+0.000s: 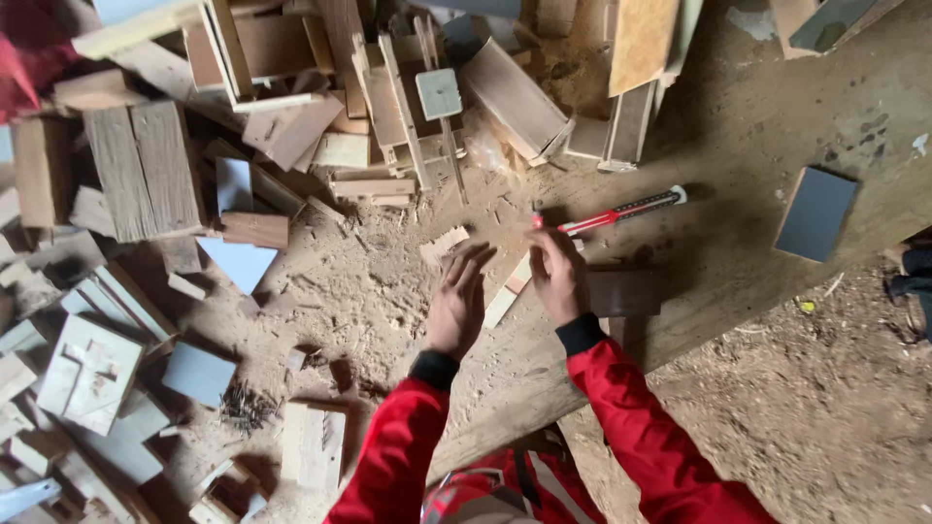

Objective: The person gathers nails from a workbench, clears sawdust, and uses a hammer to drive nails into small wooden pieces. They handle multiple wood scraps and a sanding block while assembling the parts.

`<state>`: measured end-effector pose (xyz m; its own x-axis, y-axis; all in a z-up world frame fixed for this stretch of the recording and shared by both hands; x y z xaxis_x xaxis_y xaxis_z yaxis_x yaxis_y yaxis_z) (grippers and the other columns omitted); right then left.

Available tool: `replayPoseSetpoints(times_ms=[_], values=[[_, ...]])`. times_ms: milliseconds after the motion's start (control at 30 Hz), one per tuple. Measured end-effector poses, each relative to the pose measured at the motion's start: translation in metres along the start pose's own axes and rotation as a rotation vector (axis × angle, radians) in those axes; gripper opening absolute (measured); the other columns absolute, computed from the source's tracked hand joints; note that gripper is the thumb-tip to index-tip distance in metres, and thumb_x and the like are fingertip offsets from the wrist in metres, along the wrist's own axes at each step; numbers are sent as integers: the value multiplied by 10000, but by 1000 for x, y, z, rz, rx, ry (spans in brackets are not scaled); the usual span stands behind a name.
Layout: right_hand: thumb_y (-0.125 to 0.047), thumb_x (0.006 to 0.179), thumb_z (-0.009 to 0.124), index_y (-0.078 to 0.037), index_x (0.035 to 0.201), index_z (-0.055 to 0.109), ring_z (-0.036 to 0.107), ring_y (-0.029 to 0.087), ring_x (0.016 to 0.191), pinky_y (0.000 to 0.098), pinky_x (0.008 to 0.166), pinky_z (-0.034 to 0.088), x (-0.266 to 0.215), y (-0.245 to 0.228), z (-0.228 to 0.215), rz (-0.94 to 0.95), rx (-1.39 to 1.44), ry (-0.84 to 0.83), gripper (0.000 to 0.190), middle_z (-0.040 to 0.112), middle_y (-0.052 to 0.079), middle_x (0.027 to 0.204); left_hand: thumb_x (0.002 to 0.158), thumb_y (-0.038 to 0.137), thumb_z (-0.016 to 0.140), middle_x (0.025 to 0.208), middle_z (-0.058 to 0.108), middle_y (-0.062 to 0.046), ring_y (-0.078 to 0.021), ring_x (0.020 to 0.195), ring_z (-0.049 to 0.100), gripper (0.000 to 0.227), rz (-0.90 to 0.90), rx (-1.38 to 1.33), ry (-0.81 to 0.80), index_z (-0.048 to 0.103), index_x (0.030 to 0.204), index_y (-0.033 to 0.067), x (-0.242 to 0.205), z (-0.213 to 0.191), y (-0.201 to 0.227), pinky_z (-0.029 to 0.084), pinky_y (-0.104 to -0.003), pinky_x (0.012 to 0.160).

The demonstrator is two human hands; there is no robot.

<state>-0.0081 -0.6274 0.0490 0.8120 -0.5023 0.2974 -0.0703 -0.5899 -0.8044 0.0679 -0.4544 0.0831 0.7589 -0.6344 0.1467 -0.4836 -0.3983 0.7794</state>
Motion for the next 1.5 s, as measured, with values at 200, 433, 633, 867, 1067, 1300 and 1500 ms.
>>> replayPoseSetpoints(times_ms=[200, 433, 633, 867, 1067, 1300, 1500], values=[[17, 939, 635, -30, 1127, 674, 698, 293, 996, 348, 772, 568, -62, 4, -39, 59, -25, 63, 197, 706, 152, 1125, 1015, 41, 479, 1253, 728, -122, -300, 1037, 745, 352, -173, -115, -82, 654, 1305, 134, -61, -25, 49, 593, -370, 871], [-93, 981, 630, -74, 1247, 661, 703, 252, 1060, 326, 788, 599, -129, -41, -78, 162, 162, -58, 269, 692, 126, 1250, 1017, 184, 611, 1206, 719, -192, -363, 1107, 702, 314, -116, -62, 12, 664, 1312, 90, -135, -11, 85, 565, -403, 924], [-190, 1040, 597, -84, 1384, 593, 674, 227, 1179, 346, 952, 561, -205, -65, -153, 172, 177, -20, 360, 664, 131, 1362, 1071, 264, 544, 1389, 653, -227, -363, 1331, 605, 425, 23, -331, -38, 597, 1386, -17, -184, 27, 136, 443, -439, 1125], [-277, 1095, 573, -106, 1404, 594, 680, 238, 1198, 369, 985, 556, -253, -20, -212, 121, -72, 7, 354, 673, 144, 1379, 1073, 332, 505, 1383, 667, -191, -308, 1329, 616, 454, -96, -364, -144, 620, 1368, 5, -212, 67, 168, 454, -418, 1133], [-289, 1037, 559, -114, 1377, 598, 727, 201, 1023, 338, 807, 616, -212, 72, -269, 465, 12, -61, 385, 685, 107, 1360, 1043, 312, 556, 1381, 676, -177, -296, 1334, 610, 431, -187, -442, -142, 617, 1355, 22, -189, 122, 177, 421, -417, 1156], [-290, 1055, 595, -80, 1352, 624, 674, 279, 1225, 436, 1005, 544, -145, 212, -310, 376, -64, -40, 366, 656, 159, 1377, 989, 230, 638, 1384, 650, -193, -333, 1330, 596, 439, -121, -383, -269, 597, 1380, 35, -70, 255, 202, 436, -410, 1135], [-373, 1034, 621, -73, 1307, 634, 668, 295, 1226, 461, 1059, 521, -106, 318, -330, 560, -285, 94, 405, 681, 152, 1344, 980, 196, 674, 1379, 669, -186, -331, 1293, 642, 424, -33, -302, -429, 599, 1369, 45, 15, 364, 204, 478, -432, 1109]])
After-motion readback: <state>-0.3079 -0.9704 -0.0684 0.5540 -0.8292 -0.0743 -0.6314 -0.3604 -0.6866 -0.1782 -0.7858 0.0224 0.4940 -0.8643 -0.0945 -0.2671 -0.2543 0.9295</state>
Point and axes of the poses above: each hand's wrist, its own x-axis towards the middle knuckle, its own z-axis out of the palm, y = z × x, the point moved 1 cm from there along x, towards the middle knuckle
